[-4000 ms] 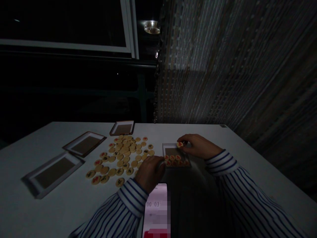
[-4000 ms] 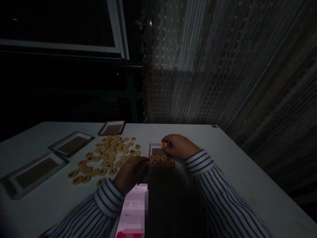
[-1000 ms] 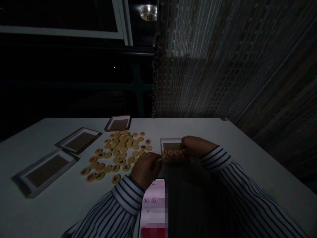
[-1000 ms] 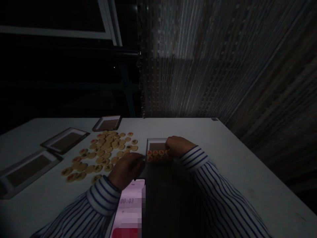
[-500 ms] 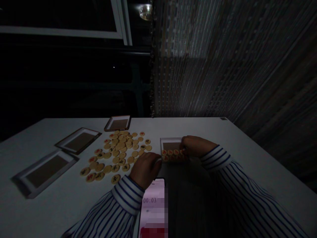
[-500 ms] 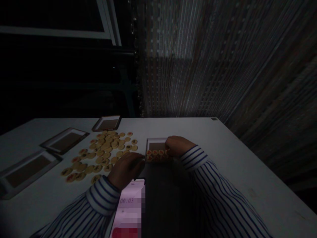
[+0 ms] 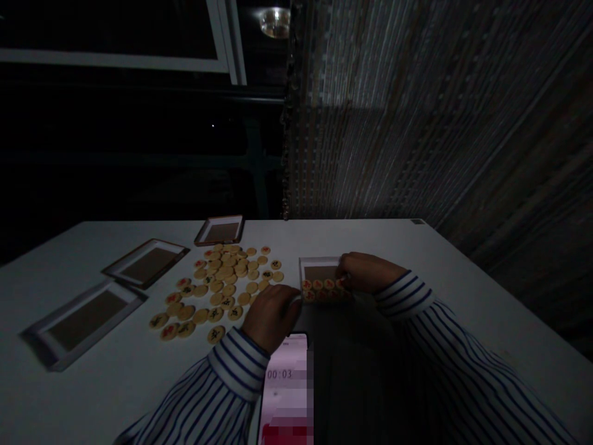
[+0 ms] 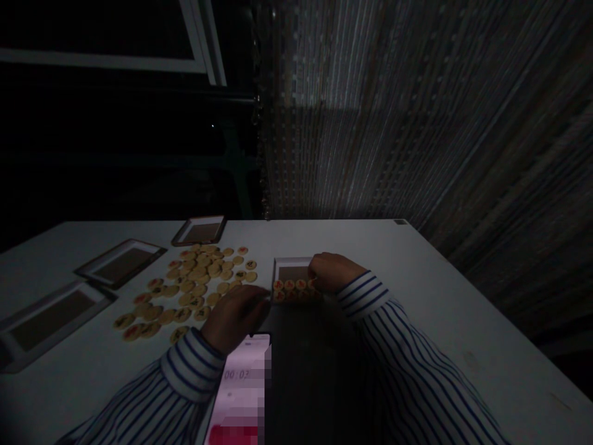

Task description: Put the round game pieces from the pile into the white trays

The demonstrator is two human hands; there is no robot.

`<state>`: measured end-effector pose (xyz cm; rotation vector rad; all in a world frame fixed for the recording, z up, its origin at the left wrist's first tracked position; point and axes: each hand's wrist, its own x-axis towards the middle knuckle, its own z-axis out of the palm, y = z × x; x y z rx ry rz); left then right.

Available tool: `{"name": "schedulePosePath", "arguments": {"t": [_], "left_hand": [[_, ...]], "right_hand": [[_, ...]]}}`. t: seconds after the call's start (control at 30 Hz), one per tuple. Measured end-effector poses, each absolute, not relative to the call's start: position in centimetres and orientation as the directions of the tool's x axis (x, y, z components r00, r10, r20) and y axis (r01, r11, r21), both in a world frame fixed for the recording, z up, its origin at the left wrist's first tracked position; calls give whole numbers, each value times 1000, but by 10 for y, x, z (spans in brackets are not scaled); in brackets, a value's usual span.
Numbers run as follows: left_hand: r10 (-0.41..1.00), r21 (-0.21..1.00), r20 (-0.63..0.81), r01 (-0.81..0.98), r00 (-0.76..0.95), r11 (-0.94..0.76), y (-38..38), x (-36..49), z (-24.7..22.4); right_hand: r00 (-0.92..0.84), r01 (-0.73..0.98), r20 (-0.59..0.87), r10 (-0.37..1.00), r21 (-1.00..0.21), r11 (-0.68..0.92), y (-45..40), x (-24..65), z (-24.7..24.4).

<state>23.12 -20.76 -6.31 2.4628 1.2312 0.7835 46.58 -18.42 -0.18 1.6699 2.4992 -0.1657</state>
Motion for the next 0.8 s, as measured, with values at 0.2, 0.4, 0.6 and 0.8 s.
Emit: {"name": "schedulePosePath", "arguments": {"t": [0.2,0.4,0.6,0.8], "left_hand": [[795,453,352,654,494,-606,-208,231,-63],[788,459,398,642,470,-614,-207,230,-65],[788,454,409,647,460,-613,-206,229,-64],[793,468,444,648,416,-602,-204,226,-59]], "right_hand": [[-376,926,-153,914,-25,377,-186,465,1],[-413,911,-12,911,9,413,-185,467,11],[-422,906,51,905,62,419,-187,465,18],[-436,900,76,897,54,433,-190,459,20]]}}
